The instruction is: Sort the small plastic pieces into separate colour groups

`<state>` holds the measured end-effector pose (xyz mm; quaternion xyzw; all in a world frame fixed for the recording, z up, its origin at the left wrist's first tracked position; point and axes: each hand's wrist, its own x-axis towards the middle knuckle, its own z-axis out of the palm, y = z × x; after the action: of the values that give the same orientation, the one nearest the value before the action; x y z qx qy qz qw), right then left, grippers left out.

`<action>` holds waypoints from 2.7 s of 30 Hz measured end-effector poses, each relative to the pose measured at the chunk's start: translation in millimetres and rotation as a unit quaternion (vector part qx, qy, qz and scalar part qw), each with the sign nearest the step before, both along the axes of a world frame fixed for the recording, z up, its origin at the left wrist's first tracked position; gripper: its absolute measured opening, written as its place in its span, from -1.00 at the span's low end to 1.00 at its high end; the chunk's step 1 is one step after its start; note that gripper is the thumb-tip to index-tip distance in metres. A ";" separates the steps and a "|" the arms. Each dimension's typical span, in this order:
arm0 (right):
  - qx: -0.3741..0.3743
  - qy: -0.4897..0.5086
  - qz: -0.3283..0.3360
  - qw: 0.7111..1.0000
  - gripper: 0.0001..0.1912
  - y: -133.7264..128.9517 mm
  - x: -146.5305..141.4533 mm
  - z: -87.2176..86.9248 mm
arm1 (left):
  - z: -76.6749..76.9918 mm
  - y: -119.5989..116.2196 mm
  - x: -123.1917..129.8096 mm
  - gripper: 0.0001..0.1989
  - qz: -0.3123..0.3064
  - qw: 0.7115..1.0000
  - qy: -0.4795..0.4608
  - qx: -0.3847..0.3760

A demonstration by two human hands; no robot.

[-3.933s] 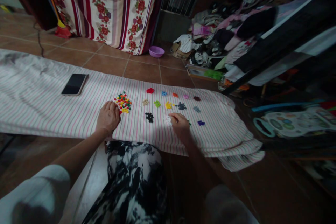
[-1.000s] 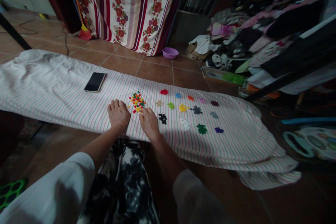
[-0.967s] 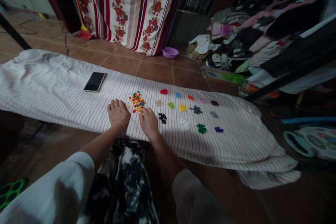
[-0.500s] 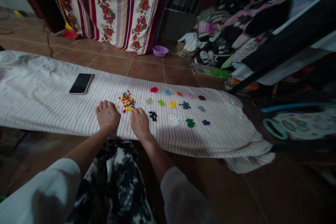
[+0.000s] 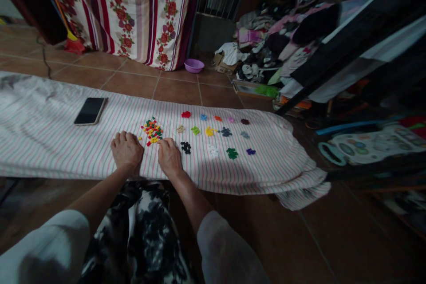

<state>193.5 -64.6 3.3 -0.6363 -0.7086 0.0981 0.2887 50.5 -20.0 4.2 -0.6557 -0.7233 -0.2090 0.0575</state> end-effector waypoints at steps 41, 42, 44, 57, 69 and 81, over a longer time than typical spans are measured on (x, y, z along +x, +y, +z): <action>0.096 0.230 -0.010 0.968 -0.80 8.0 10.5 14.5 | -1.9 1.0 0.6 -0.63 0.003 1.000 0.005 0.015; 0.105 0.233 -0.005 0.967 -0.81 7.6 14.6 20.6 | -1.9 1.0 0.6 -0.63 0.004 1.000 0.003 0.014; 0.117 0.230 -0.009 0.966 -0.84 7.0 26.7 31.2 | -1.7 0.7 0.6 -0.63 0.003 1.000 0.000 0.011; 0.102 0.091 -0.184 0.973 -0.76 34.6 193.3 23.9 | 2.9 -1.1 2.2 -0.62 0.000 1.000 -0.007 -0.006; 0.023 -0.006 -0.150 0.988 -0.71 34.4 211.0 3.5 | 0.6 0.8 0.7 -0.64 0.004 1.000 0.011 -0.009; 0.001 0.073 -0.205 0.976 -0.62 15.9 227.5 -3.0 | -1.0 1.2 0.1 -0.65 0.003 1.000 0.013 0.002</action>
<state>421.0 -48.7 0.3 -0.7592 -0.5400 0.0822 0.3538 50.6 -18.8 3.2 -0.6563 -0.7237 -0.2022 0.0688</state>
